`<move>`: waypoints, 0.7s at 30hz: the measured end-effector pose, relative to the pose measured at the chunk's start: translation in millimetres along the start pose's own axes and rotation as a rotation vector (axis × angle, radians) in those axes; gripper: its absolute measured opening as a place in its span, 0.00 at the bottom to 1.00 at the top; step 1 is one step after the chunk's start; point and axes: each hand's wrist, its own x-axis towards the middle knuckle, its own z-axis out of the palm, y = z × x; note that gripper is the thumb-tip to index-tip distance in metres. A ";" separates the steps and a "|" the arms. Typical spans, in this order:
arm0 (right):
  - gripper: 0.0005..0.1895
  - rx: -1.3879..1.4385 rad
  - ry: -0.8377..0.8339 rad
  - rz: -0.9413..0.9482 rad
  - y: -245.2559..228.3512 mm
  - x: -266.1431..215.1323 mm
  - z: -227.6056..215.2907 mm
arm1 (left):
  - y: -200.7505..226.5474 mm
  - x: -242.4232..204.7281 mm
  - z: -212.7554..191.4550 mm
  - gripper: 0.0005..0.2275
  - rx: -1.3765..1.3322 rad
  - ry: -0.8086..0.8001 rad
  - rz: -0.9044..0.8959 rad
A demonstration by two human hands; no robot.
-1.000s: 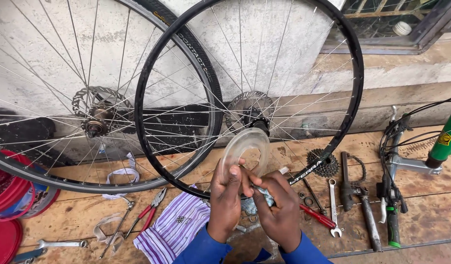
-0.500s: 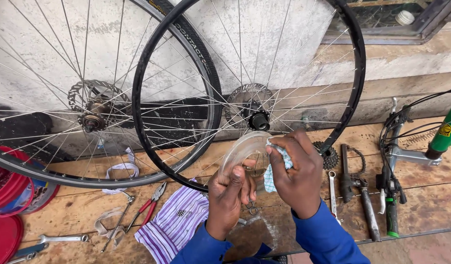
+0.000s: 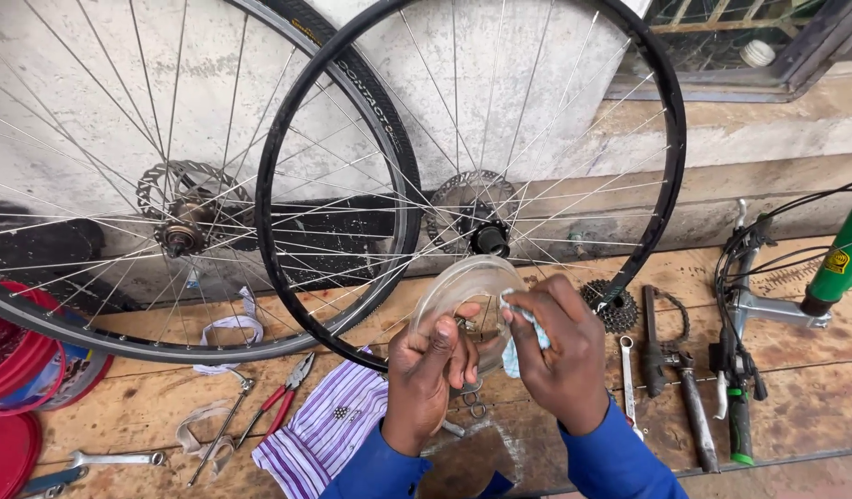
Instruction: The person cleans a transparent plastic bicycle part with a cloth, then wipes the bicycle wheel hub and spokes with the same cloth. The person handles the plastic part and the wheel hub directly with their hands.
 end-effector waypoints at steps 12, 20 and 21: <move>0.06 -0.008 0.024 0.013 -3.1 16.5 -6.8 | -8.1 5.8 5.2 0.18 -0.007 -0.014 -0.056; 0.12 0.326 0.170 0.490 21.1 -16.4 -3.8 | 1.4 2.2 -3.3 0.17 -0.016 0.047 -0.018; 0.16 0.352 0.125 0.505 21.4 -18.5 -3.4 | 0.6 2.6 -1.8 0.19 -0.037 0.050 -0.038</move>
